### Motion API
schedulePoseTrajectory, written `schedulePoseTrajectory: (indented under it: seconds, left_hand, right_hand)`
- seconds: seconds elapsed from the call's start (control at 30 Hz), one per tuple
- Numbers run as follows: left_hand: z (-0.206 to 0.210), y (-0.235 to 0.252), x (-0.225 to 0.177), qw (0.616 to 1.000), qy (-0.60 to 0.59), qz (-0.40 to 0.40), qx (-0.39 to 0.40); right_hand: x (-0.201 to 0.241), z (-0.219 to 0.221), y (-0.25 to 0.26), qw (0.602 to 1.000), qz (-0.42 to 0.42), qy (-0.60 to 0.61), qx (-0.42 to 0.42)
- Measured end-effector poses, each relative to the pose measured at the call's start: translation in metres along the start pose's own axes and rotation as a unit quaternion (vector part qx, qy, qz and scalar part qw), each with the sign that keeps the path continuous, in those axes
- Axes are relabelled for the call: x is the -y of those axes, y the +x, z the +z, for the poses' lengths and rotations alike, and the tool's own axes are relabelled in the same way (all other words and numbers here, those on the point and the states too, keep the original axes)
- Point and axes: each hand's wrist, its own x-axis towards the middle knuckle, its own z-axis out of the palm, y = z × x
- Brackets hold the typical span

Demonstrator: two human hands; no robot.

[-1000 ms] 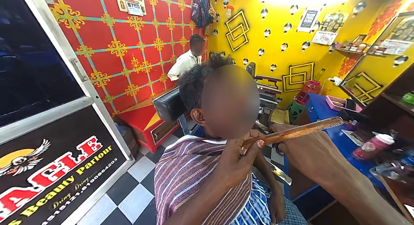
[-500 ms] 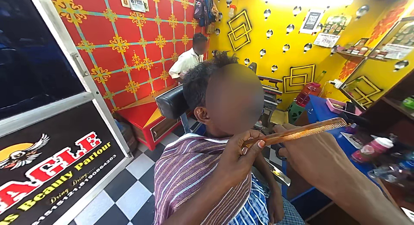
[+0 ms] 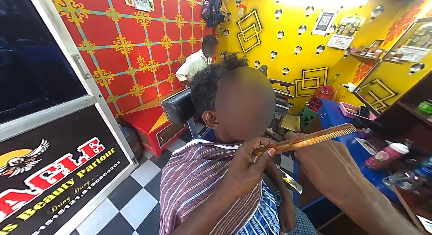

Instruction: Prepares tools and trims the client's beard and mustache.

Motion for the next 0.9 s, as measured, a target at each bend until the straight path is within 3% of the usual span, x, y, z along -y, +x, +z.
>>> schedulePoseTrajectory:
  seconds: [0.2,0.6,0.73,0.8,0.9]
  left_hand:
    - [0.001,-0.002,0.003,1.0,0.004,0.004,0.001]
    - [0.0,-0.01,0.009,1.0,0.009,0.01,0.019]
    - [-0.001,-0.02,0.011,0.995,0.076,0.061,-0.013]
    - [-0.007,-0.022,0.007,0.963,0.205,0.14,-0.102]
    - [-0.032,-0.018,-0.005,0.872,0.381,0.212,-0.223]
  right_hand:
    - [0.005,0.009,-0.002,1.0,0.014,0.021,0.007]
    - [0.012,0.034,-0.01,0.995,0.033,0.025,-0.085]
    - [0.008,0.041,-0.01,0.995,0.028,0.057,-0.078]
    - [0.0,0.045,-0.011,0.989,0.047,0.095,-0.104]
    - [-0.011,0.055,-0.016,0.965,0.112,0.195,-0.134]
